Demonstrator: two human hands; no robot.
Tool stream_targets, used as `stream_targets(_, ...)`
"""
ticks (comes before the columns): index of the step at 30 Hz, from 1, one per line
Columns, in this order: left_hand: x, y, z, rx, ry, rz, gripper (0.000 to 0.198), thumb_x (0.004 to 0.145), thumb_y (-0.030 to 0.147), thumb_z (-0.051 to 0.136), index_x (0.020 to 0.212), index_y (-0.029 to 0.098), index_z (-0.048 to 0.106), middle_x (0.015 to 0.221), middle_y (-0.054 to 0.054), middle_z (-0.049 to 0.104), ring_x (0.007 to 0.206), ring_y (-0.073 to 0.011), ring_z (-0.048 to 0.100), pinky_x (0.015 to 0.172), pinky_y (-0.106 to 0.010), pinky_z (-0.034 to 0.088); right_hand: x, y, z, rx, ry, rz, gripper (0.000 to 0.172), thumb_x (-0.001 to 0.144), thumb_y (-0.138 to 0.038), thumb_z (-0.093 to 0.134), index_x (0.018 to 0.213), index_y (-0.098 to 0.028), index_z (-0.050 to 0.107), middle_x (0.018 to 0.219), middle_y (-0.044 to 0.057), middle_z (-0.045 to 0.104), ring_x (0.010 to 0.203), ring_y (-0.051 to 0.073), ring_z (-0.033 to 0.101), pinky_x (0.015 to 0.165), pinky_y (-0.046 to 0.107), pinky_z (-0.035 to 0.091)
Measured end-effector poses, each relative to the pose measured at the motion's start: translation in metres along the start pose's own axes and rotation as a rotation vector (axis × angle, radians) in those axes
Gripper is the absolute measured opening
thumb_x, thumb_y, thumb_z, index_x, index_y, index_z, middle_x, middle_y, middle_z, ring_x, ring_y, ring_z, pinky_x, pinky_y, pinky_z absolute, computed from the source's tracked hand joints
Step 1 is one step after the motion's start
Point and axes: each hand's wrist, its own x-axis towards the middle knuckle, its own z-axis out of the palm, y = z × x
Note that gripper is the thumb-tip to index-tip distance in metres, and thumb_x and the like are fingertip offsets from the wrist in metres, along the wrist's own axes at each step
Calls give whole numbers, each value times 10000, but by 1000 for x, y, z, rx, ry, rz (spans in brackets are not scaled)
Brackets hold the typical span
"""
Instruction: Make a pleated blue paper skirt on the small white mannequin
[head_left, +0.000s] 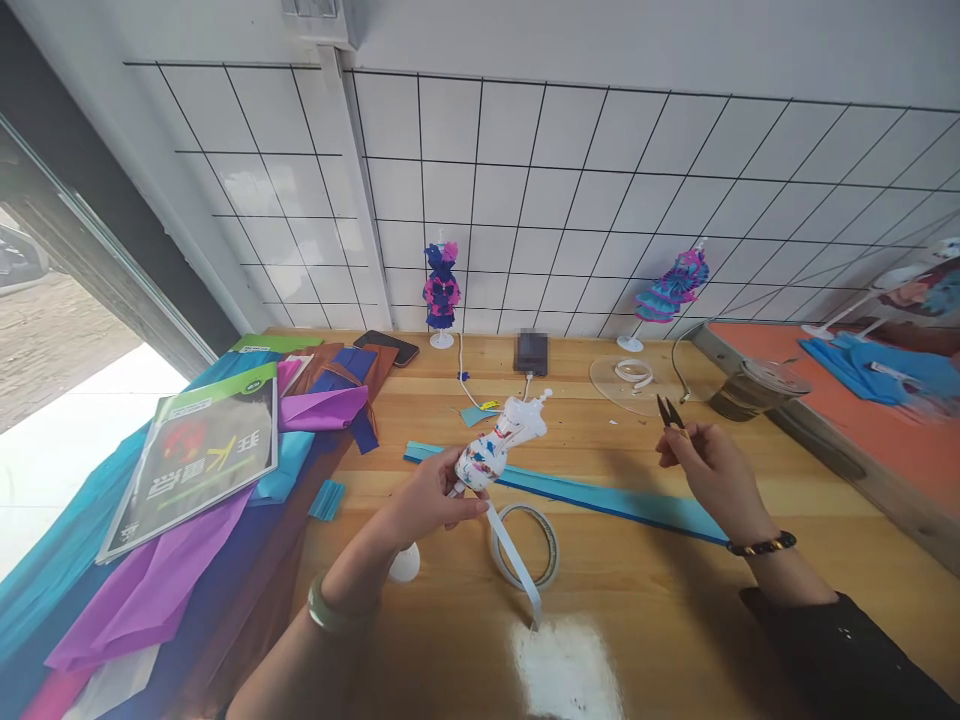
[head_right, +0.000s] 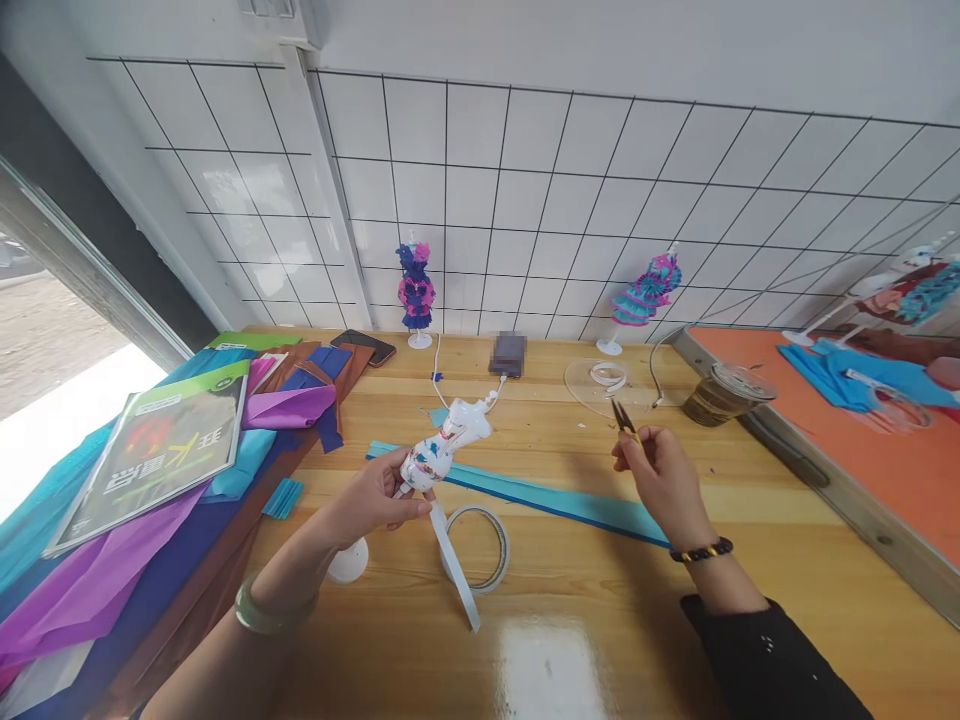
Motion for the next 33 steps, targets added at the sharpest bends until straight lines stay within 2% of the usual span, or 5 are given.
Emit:
stream_targets(3,-1,1,1,9,-3,5,420,663,306,743,992,149,534,767,-10,586,568,-76,425,396,-159,360,-16,-33,3,19,-124,-115,415,811,-604,466,944,-211,443,702,20,581,552,150,504,503,274,408)
stream_targets(5,-1,1,1,15,6,-1,415,663,311,743,984,149,536,773,-11,582,568,-73,426,397,-157,365,-28,-61,5,-24,-335,-184,412,843,-560,459,1055,-206,468,739,19,593,585,148,510,524,270,415)
stream_targets(8,-2,0,1,29,3,-7,409,670,317,738,978,149,528,787,-18,587,579,-77,441,390,-149,366,-42,-102,8,-69,-641,-290,329,909,-486,381,966,-208,546,783,33,617,677,160,547,617,284,443)
stream_targets(11,-2,-1,1,38,-10,-12,395,674,312,729,972,159,520,787,-14,594,588,-84,457,384,-146,364,-47,-134,12,-108,-770,-397,336,933,-438,351,967,-209,594,865,55,653,747,177,577,660,293,435)
stream_targets(33,-1,0,3,27,-73,51,395,679,249,697,1017,153,517,765,13,498,598,-84,391,379,-148,347,-41,-189,34,-488,-771,-616,372,875,-490,470,702,-204,632,620,14,628,536,134,492,485,247,240)
